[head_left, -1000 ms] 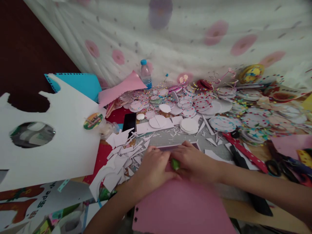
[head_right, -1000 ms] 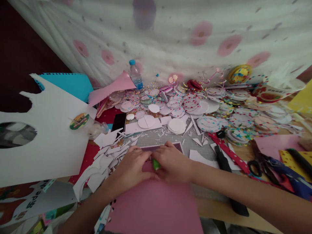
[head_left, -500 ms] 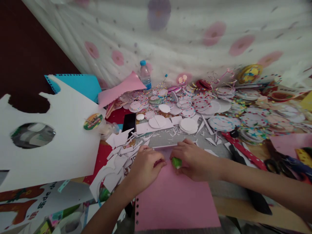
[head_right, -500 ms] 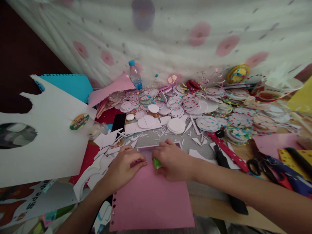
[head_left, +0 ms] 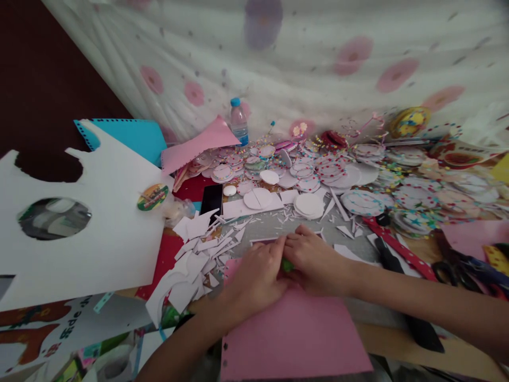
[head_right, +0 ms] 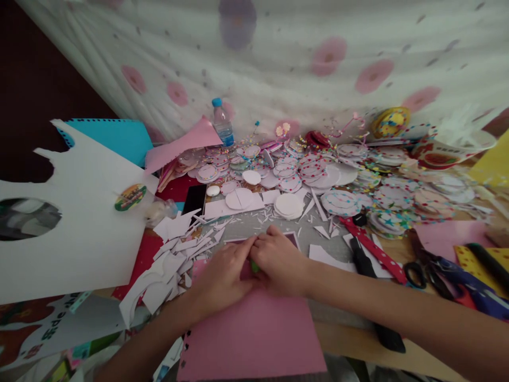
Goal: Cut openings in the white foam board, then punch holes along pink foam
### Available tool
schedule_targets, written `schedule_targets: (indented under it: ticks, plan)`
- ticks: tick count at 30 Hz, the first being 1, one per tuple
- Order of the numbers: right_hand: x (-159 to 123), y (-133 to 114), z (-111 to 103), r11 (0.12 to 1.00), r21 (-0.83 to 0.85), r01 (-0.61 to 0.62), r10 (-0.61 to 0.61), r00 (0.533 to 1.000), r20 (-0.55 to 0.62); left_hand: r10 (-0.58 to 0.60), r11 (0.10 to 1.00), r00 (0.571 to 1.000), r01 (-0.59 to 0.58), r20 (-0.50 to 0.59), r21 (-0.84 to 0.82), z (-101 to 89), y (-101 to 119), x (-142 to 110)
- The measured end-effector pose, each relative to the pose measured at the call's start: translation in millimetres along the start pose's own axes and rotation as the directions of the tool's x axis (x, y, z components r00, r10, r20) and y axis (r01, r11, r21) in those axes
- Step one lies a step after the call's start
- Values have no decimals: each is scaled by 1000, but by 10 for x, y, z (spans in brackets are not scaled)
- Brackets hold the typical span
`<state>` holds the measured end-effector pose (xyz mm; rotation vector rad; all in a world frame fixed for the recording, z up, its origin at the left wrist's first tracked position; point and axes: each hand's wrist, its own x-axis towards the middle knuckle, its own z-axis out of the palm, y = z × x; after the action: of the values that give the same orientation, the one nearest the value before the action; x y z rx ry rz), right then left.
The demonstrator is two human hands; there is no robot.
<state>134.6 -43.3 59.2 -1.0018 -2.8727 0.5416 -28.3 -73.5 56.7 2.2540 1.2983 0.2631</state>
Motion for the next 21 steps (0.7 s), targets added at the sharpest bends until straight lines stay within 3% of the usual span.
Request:
schedule_targets:
  ticks: [6,14,17,21]
  plan:
    - [7,25,23,999,35,-13,12,1000,14,-13,1000,1000,13,-1,-1,2,-42,31]
    - [-149,165,-44,952,300,-59,65,998,-10,-102,989,993,95,59,110,-220,-36,-62]
    - [-245,224,-77,876,472,-98,128,991,-33,-130,990,989,125,75,66,-261,-74,-118]
    - [-332,254,-110,672,716,-191,286,958,-13,-132,991,990,132,45,5,-313,-80,-193]
